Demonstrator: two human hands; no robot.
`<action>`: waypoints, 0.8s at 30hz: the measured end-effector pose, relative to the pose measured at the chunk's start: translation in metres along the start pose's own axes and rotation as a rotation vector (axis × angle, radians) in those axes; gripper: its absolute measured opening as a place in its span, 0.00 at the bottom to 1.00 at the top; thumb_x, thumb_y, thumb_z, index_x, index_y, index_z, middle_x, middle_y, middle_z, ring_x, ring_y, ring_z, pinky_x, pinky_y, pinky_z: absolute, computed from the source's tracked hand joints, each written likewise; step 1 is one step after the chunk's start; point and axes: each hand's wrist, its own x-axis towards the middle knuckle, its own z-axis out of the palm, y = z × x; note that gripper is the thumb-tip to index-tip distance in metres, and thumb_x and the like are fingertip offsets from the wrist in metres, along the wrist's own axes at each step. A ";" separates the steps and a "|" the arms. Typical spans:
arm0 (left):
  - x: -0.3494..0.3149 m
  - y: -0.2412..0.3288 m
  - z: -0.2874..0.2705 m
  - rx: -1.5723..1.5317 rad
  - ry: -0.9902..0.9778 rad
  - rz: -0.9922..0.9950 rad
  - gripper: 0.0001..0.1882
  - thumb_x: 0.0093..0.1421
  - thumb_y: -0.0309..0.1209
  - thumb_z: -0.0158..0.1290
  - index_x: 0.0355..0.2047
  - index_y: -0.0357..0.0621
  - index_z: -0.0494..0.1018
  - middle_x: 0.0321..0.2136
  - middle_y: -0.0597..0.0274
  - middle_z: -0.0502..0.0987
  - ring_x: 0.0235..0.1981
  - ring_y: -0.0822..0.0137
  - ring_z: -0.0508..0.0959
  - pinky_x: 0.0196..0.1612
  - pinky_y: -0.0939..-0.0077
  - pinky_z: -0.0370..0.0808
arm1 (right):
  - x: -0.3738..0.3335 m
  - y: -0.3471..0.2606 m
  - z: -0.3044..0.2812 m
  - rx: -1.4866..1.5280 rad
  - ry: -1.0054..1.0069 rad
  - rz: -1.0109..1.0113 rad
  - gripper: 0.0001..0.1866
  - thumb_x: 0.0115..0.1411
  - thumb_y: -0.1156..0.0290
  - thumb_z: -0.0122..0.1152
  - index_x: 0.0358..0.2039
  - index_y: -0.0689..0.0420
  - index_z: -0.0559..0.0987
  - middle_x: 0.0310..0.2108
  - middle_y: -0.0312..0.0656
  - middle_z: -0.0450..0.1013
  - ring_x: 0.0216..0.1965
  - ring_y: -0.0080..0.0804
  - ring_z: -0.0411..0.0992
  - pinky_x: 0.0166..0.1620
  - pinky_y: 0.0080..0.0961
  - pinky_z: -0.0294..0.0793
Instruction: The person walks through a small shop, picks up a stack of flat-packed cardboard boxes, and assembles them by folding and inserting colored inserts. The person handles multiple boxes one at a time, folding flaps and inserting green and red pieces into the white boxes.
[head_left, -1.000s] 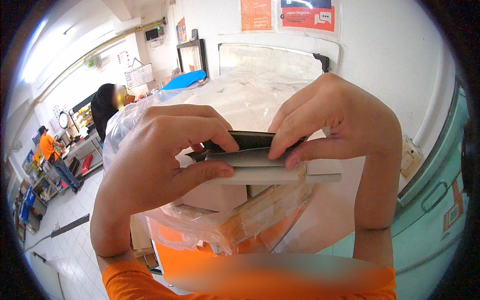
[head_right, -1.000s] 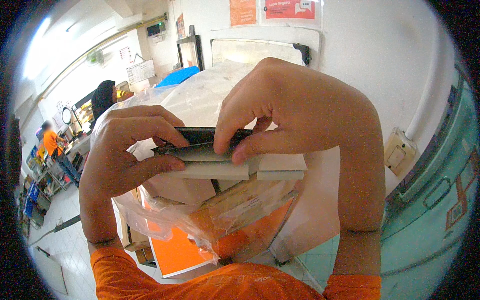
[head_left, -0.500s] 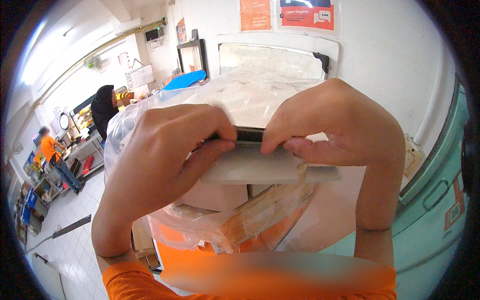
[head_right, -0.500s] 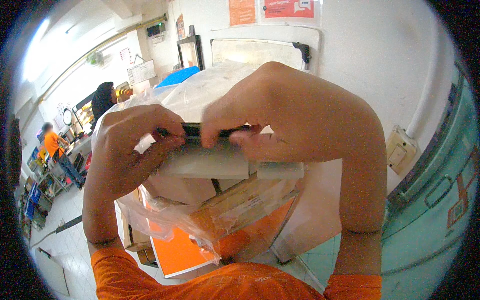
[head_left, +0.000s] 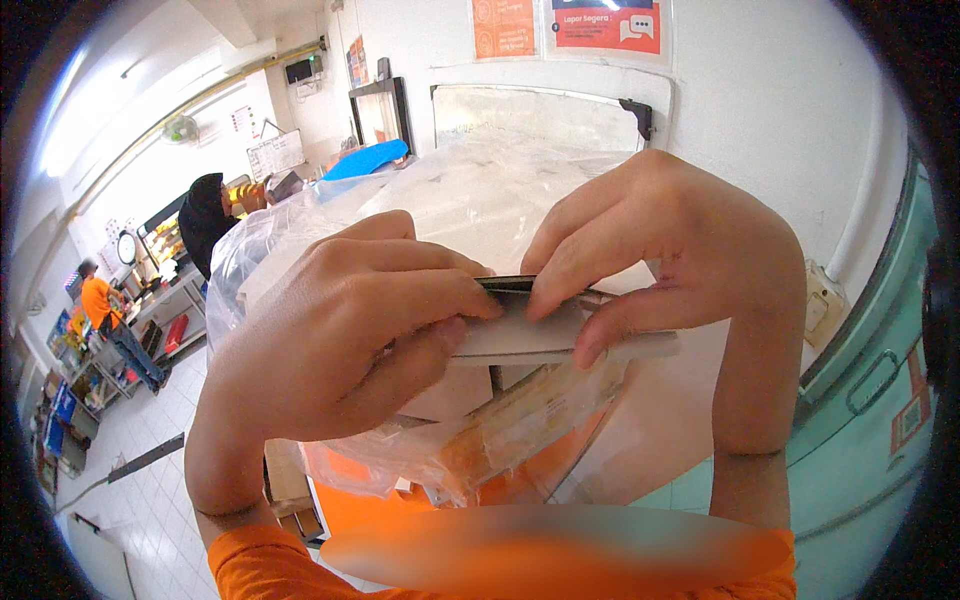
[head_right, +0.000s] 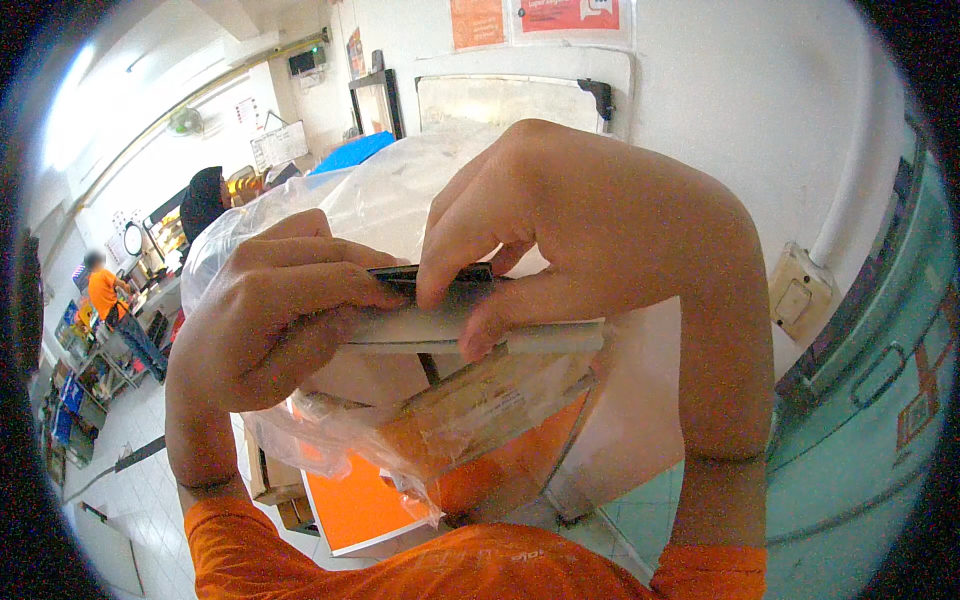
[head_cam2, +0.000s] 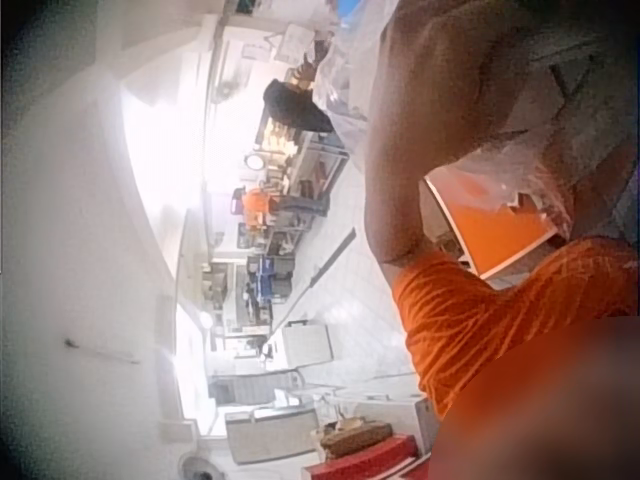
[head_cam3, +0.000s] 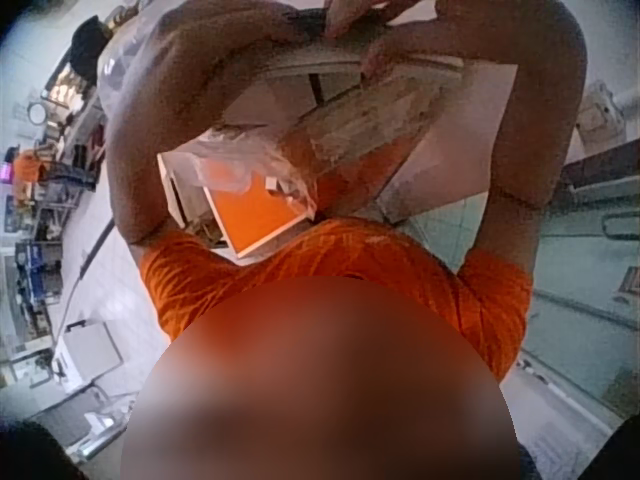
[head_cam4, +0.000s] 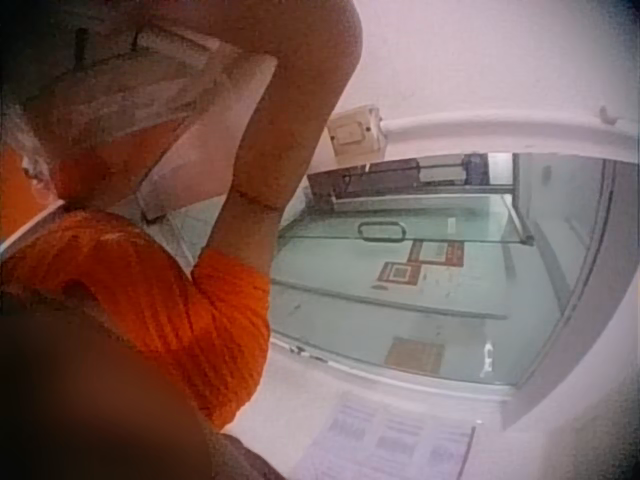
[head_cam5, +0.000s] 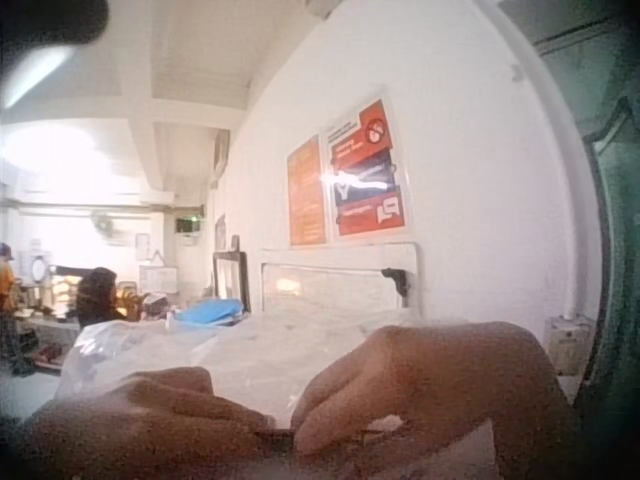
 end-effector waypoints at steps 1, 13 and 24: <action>0.001 0.001 -0.001 -0.009 -0.012 0.007 0.13 0.57 0.30 0.64 0.41 0.37 0.83 0.45 0.51 0.85 0.36 0.53 0.81 0.41 0.63 0.76 | 0.000 0.000 -0.001 0.012 -0.001 0.004 0.19 0.49 0.67 0.82 0.40 0.61 0.87 0.40 0.48 0.83 0.38 0.43 0.83 0.41 0.30 0.81; 0.000 -0.006 0.005 0.008 0.027 0.040 0.14 0.60 0.35 0.66 0.42 0.39 0.84 0.43 0.53 0.86 0.35 0.54 0.80 0.39 0.62 0.75 | 0.003 0.003 -0.001 0.108 -0.010 0.038 0.18 0.50 0.69 0.81 0.41 0.61 0.88 0.40 0.48 0.84 0.38 0.39 0.84 0.41 0.28 0.81; 0.000 0.000 0.001 0.116 0.005 0.039 0.08 0.59 0.30 0.64 0.38 0.41 0.83 0.43 0.56 0.86 0.34 0.56 0.81 0.37 0.63 0.76 | 0.002 0.001 -0.001 0.144 0.007 0.041 0.15 0.53 0.73 0.79 0.42 0.61 0.88 0.40 0.48 0.84 0.38 0.40 0.84 0.41 0.29 0.82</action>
